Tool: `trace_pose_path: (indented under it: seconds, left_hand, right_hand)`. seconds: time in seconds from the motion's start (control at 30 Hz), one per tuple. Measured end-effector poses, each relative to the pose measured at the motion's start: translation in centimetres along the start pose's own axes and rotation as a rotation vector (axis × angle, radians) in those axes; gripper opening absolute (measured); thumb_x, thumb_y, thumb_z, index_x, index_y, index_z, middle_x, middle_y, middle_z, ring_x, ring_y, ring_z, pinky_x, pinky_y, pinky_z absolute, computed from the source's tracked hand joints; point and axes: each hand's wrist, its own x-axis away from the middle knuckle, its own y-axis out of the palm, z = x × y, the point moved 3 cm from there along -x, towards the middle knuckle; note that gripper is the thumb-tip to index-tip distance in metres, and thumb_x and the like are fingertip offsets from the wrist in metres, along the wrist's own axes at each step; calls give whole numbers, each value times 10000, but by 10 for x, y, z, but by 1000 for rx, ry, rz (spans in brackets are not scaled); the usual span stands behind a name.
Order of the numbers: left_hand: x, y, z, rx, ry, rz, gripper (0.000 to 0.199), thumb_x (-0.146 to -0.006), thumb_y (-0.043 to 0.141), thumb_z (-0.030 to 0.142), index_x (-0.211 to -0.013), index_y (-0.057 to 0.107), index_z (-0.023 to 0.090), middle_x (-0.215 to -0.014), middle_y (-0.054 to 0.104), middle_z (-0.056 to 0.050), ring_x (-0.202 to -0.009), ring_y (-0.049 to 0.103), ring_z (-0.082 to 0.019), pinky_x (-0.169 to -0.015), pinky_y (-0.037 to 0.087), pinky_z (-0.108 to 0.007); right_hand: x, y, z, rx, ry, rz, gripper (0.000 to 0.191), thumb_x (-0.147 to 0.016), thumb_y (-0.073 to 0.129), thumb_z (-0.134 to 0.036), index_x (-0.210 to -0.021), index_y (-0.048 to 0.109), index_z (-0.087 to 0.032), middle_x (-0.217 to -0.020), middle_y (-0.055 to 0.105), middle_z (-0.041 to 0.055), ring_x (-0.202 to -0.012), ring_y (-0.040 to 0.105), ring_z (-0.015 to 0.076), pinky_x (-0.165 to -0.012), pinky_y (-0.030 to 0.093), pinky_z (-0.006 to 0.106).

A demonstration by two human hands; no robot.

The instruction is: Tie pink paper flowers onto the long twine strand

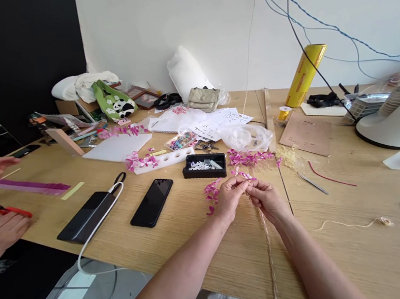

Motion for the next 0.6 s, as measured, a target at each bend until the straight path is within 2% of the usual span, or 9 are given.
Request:
trace_pose_path:
  seconds: [0.17,0.37,0.6]
  left_hand:
    - [1,-1,-4,31,-38,24,116,-709,582,256,-688,605,144,-704,590,-22,-683,511,-118,-668,410,-249]
    - [2,-1,-2,77,-61,-3,240,-753,555,341,-626,547,137,-635,518,-1,-625,462,-94,-615,375,-230]
    - [2,0,-6,145,-103,3,170,-701,623,302,-704,596,134,-701,577,-16,-672,504,-105,-650,395,-239]
  right_hand:
    - [-2,-1,4,-5,18,3,265,-580,757,-369,-628,593,-166,-511,433,-49,-418,213,40,-411,101,237]
    - [-2,-3,3,5,33,-8,272,-579,755,-383,-631,600,-166,-526,460,-37,-420,222,42,-408,108,232]
    - [-3,-3,7,4,52,-6,260,-576,763,-367,-634,612,-164,-531,461,-39,-424,228,41,-408,105,231]
